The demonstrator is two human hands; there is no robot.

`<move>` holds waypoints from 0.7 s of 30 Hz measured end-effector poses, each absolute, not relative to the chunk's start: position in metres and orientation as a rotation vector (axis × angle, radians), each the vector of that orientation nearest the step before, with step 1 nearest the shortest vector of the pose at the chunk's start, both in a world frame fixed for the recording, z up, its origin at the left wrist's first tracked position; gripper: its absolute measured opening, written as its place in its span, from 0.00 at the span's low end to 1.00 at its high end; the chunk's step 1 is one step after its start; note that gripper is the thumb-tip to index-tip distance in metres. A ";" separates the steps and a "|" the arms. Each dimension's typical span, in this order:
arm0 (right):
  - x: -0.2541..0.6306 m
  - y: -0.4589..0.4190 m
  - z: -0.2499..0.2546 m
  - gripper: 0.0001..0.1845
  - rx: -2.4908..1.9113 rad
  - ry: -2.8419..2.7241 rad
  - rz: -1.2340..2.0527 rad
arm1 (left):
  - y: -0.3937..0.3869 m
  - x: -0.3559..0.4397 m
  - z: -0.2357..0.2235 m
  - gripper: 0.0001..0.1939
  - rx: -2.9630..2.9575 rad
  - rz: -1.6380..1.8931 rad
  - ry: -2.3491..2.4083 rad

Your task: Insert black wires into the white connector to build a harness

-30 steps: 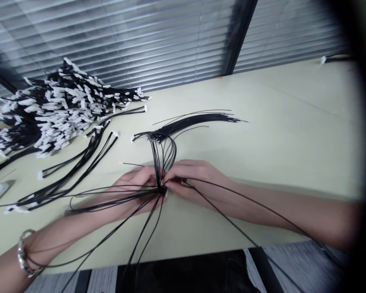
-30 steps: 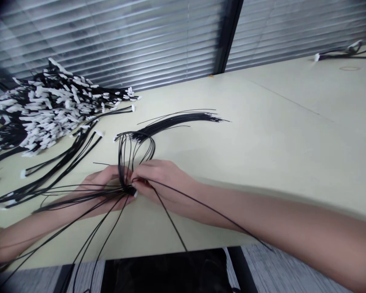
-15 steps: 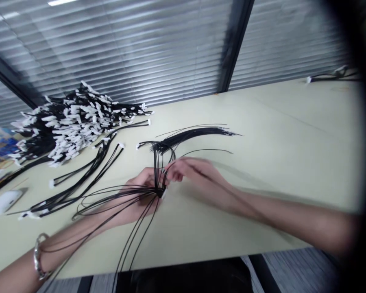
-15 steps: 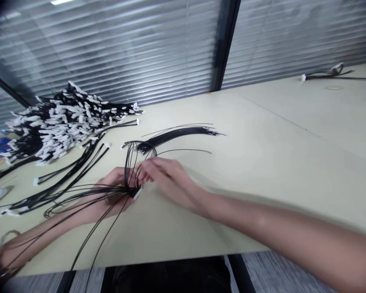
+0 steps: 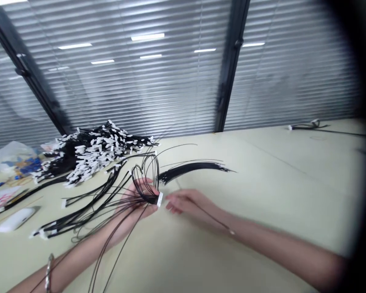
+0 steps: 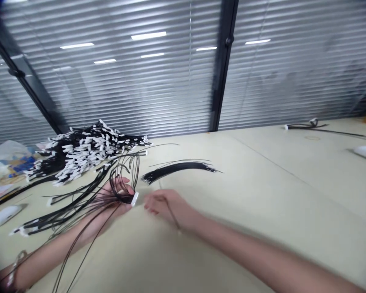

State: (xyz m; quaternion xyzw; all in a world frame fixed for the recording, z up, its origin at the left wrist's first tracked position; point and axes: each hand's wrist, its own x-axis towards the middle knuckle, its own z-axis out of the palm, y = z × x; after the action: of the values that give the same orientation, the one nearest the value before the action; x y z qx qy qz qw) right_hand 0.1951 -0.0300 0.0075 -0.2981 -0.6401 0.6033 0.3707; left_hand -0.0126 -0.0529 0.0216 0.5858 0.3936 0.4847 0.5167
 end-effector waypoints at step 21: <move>0.273 -0.009 0.046 0.18 -1.009 -1.215 1.416 | -0.029 -0.043 0.033 0.12 0.814 1.240 0.536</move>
State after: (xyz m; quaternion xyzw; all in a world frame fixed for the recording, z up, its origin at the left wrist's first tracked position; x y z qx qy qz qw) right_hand 0.2726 -0.0092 0.0463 -0.4151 -0.4999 0.5825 0.4883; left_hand -0.0427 -0.0292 0.0334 0.3663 0.2410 0.5576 0.7049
